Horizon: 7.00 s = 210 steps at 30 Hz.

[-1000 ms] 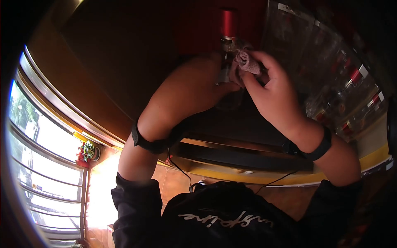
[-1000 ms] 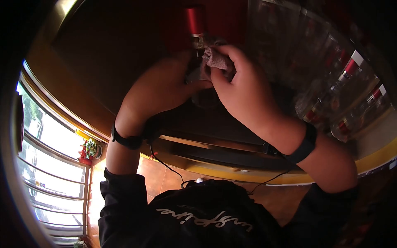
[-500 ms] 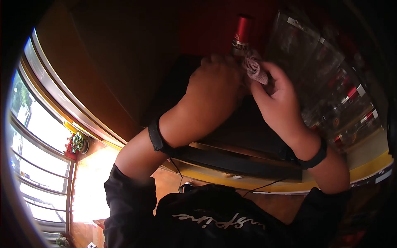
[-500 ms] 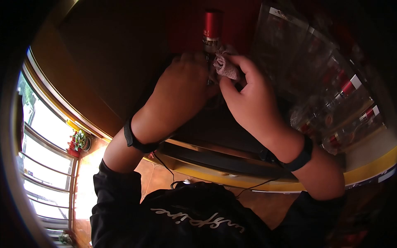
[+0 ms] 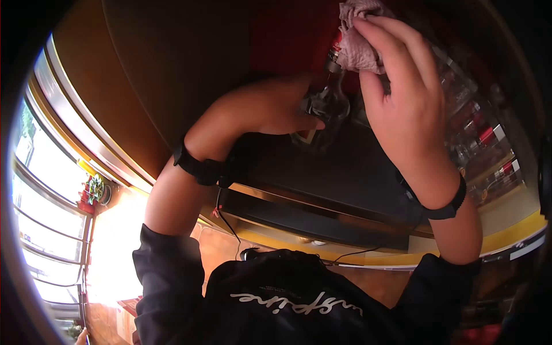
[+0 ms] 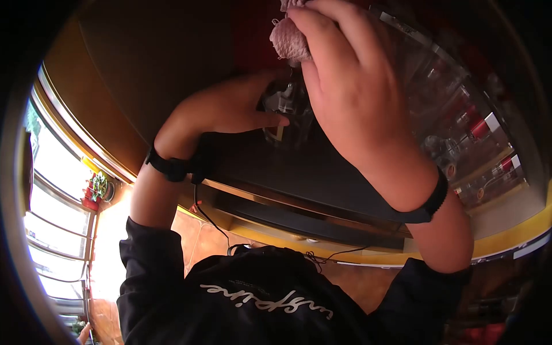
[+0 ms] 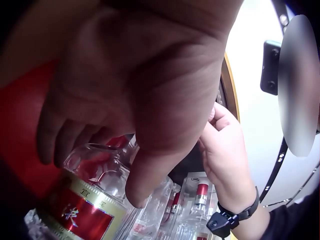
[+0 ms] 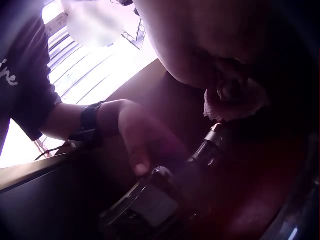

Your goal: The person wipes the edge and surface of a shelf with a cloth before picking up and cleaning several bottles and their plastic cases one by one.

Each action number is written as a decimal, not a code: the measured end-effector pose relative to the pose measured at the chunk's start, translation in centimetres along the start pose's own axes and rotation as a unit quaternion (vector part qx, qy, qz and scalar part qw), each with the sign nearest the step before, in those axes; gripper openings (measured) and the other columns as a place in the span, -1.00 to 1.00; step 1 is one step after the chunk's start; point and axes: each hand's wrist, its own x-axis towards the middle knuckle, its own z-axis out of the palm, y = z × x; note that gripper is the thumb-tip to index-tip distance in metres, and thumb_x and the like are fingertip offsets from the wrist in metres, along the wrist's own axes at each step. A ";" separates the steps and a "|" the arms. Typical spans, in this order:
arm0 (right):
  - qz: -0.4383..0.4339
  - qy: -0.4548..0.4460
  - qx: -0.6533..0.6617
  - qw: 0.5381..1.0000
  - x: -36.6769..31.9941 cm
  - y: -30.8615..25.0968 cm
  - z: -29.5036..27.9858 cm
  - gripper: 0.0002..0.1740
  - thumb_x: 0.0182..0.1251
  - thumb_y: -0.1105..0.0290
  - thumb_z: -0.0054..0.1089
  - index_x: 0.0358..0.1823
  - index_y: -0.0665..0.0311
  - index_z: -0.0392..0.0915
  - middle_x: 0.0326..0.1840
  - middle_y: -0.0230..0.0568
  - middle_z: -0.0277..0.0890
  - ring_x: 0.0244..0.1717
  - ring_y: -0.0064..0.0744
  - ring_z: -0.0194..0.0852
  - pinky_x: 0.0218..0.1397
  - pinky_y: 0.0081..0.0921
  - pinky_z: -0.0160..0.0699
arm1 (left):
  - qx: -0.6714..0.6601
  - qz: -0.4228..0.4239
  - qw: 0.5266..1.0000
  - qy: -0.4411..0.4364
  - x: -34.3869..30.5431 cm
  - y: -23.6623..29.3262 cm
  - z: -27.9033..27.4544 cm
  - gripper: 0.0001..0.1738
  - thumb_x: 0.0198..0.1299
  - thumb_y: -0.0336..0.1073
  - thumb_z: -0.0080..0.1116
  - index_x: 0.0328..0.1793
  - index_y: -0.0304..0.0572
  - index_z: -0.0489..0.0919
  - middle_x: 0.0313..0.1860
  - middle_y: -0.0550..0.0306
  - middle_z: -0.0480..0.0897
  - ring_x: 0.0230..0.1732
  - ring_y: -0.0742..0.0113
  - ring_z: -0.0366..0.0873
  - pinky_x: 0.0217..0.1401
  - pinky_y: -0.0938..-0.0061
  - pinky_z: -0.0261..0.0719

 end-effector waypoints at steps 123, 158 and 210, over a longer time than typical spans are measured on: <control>0.542 0.120 0.121 0.823 -27.4 -6.3 -18.8 -0.54 0.20 0.79 0.04 0.14 0.44 0.58 0.20 -0.03 0.60 0.24 -0.29 0.60 0.48 -0.37 0.47 | 0.271 0.152 0.935 0.174 1.1 11.8 9.1 -0.43 0.22 -0.18 0.73 0.24 -0.31 0.72 0.11 -0.15 0.82 0.09 -0.05 0.85 0.08 0.16 0.81; 0.497 -0.050 -0.055 0.864 -27.4 -4.9 -17.6 -0.42 0.46 0.59 0.50 0.49 0.39 0.63 0.32 0.01 0.73 0.33 -0.13 0.74 0.45 -0.25 0.66 | 0.335 0.144 0.926 0.092 -3.6 10.3 21.7 -0.36 0.52 -0.37 0.26 0.73 -0.02 0.56 0.64 -0.03 0.64 0.60 -0.06 0.66 0.60 0.04 0.69; 0.204 -0.282 0.125 0.929 -20.3 -3.5 -11.0 -0.41 0.35 0.57 0.31 0.42 0.55 0.52 0.37 0.26 0.57 0.45 0.28 0.62 0.56 0.00 0.67 | 0.288 0.097 0.931 0.203 -4.0 10.2 23.3 -0.53 0.38 -0.27 0.32 0.38 -0.20 0.67 0.56 0.04 0.71 0.60 0.05 0.67 0.62 0.10 0.68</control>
